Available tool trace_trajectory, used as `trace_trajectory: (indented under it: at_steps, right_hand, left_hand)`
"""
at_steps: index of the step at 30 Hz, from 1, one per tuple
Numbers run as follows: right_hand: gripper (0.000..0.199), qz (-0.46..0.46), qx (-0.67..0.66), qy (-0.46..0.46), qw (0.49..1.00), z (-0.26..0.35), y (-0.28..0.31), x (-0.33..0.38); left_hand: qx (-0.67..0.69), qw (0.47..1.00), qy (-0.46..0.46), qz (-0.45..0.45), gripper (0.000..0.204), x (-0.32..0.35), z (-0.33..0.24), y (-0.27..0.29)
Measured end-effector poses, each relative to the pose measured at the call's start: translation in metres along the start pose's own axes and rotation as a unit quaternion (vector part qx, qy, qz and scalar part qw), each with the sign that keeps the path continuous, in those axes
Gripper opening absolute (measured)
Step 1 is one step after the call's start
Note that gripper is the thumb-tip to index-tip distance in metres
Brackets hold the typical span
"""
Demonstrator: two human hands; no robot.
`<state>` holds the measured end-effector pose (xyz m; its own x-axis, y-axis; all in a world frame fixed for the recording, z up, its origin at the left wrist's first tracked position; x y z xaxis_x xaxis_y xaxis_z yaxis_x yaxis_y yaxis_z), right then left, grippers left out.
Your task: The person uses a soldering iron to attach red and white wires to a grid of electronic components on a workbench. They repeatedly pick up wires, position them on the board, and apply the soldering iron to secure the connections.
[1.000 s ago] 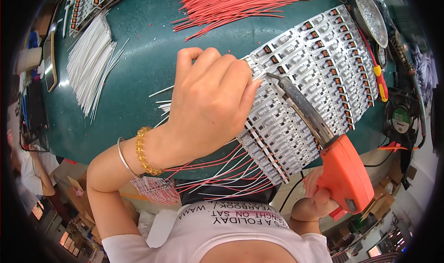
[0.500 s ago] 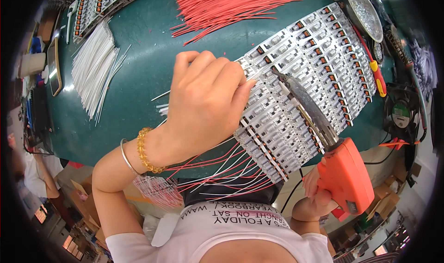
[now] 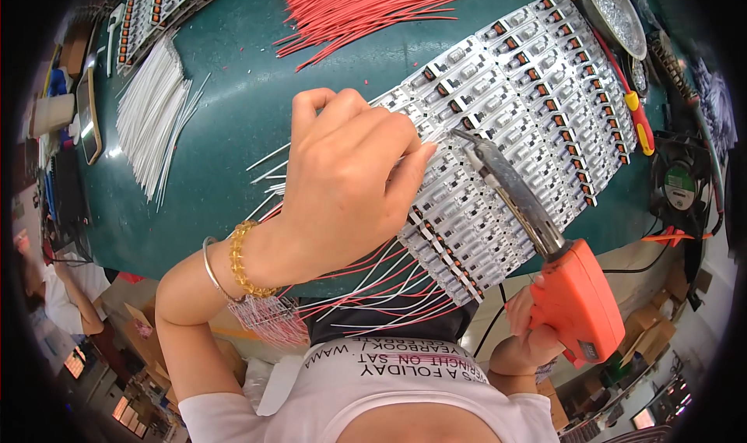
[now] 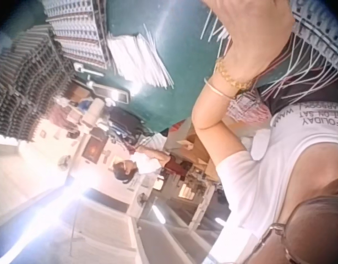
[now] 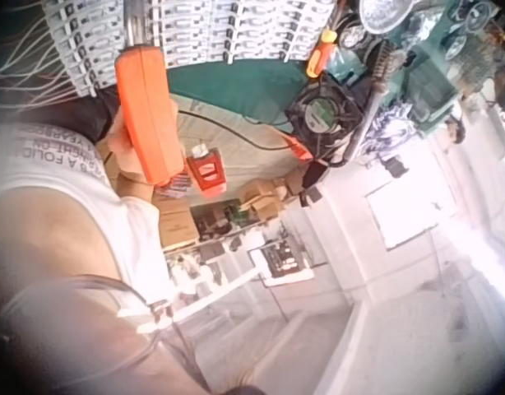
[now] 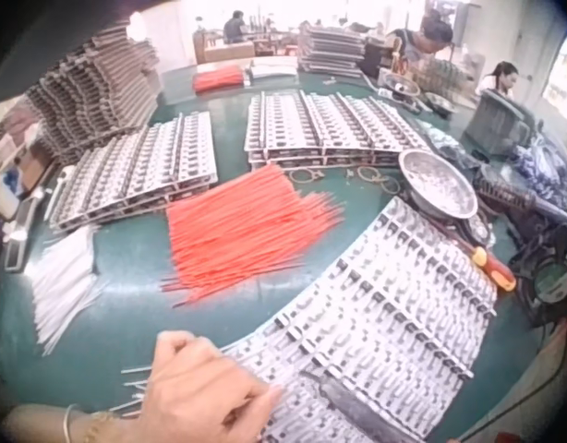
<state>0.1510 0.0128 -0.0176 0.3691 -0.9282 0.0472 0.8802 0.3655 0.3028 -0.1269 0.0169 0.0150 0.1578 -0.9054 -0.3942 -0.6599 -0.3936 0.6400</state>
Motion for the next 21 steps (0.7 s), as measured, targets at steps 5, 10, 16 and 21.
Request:
trace_trajectory:
  at_steps: [5, 10, 16, 21]
  right_hand:
    - [0.059, -0.031, 0.083, -0.080, 0.993, -0.007, 0.009, 0.008]
    - [0.040, -0.029, 0.133, -0.116, 0.984, -0.007, 0.013, 0.014]
    - [0.056, 0.037, 0.105, -0.023, 0.994, 0.001, 0.008, 0.003]
    - [0.058, 0.018, 0.113, -0.021, 0.993, 0.009, 0.003, 0.000]
  left_hand:
    - [-0.003, 1.000, -0.009, -0.011, 0.017, 0.000, 0.000, -0.001]
    - [-0.003, 1.000, -0.013, -0.009, 0.017, 0.000, 0.000, 0.000]
    - [0.000, 1.000, -0.016, -0.006, 0.017, 0.000, 0.000, 0.000]
    - [0.000, 1.000, -0.018, -0.007, 0.017, 0.000, -0.001, 0.000]
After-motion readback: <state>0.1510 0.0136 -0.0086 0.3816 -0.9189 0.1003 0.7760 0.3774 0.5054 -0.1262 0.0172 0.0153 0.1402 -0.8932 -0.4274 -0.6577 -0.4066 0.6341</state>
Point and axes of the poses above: each hand's wrist, its own x-axis away from the middle knuckle, its own y-axis out of the back of the hand, z = x × y, the point moved 6 cm from there along -x, towards the middle knuckle, and after that the axes turned 10 degrees about x, right-handed, at the moved point
